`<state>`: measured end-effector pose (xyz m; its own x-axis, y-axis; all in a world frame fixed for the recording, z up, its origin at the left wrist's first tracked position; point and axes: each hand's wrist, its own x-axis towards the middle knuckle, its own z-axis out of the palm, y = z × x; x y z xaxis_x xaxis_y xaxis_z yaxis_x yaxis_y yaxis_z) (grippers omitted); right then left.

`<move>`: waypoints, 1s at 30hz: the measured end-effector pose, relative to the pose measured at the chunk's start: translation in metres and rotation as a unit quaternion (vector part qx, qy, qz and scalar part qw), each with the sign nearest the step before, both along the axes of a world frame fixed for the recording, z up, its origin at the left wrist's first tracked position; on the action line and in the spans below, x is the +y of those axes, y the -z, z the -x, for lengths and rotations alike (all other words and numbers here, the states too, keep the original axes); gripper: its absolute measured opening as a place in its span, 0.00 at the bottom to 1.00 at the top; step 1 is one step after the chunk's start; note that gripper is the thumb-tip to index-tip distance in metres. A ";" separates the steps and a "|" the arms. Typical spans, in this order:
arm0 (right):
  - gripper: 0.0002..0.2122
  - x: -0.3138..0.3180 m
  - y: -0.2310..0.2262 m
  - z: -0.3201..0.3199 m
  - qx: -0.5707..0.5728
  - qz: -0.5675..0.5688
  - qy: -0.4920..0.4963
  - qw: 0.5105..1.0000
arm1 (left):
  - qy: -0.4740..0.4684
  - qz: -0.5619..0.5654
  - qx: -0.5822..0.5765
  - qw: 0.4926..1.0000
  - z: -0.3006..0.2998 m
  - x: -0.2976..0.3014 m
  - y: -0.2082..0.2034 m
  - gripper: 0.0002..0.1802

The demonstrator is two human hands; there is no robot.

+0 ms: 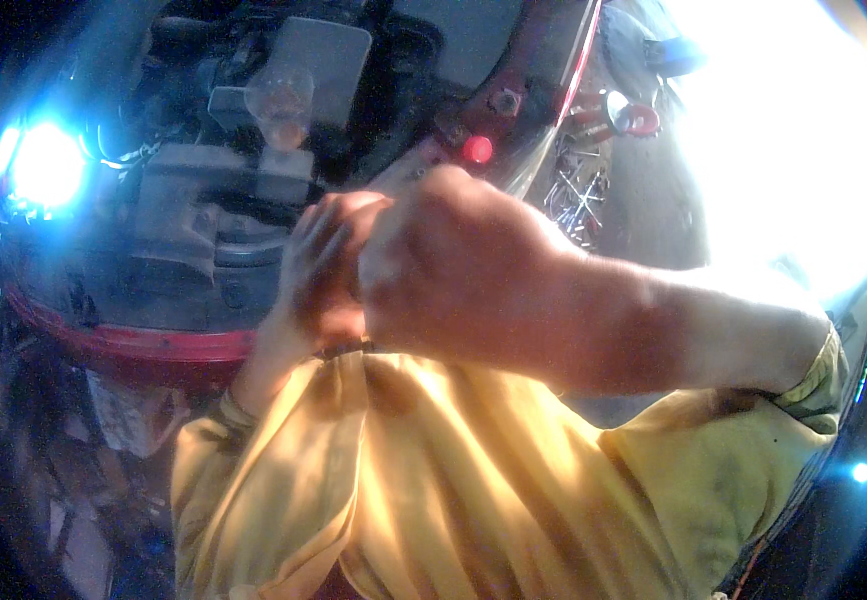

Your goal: The person opens several bottles of red fluid and pours the contents into a funnel inserted into the engine bay of a red car. The person handles the bottles one at a time, unscrews the caps, and pours the fluid through the funnel.

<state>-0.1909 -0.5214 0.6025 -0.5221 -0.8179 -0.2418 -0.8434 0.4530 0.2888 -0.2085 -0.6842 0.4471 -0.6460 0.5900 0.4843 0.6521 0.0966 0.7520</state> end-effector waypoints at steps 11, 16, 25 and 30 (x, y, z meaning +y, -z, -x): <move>0.07 0.026 0.050 -0.013 0.000 0.395 0.110 0.912 | -0.029 0.000 -0.007 1.000 -0.009 0.000 0.000 0.42; 0.03 0.025 0.069 -0.026 0.052 0.461 0.130 0.876 | -0.035 0.007 0.003 0.999 -0.012 0.001 0.002 0.41; 0.02 0.020 0.088 -0.044 0.151 0.475 0.135 0.856 | -0.056 0.016 0.001 0.998 -0.013 0.003 0.001 0.42; 0.03 0.011 0.079 -0.063 0.145 0.455 0.126 0.869 | -0.057 -0.006 0.031 0.998 -0.010 0.004 0.002 0.37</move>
<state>-0.1276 -0.5101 0.5232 -0.6438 -0.4513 0.6179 -0.6352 0.7655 -0.1026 -0.1990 -0.6799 0.4456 -0.6768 0.5090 0.5318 0.6827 0.1639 0.7120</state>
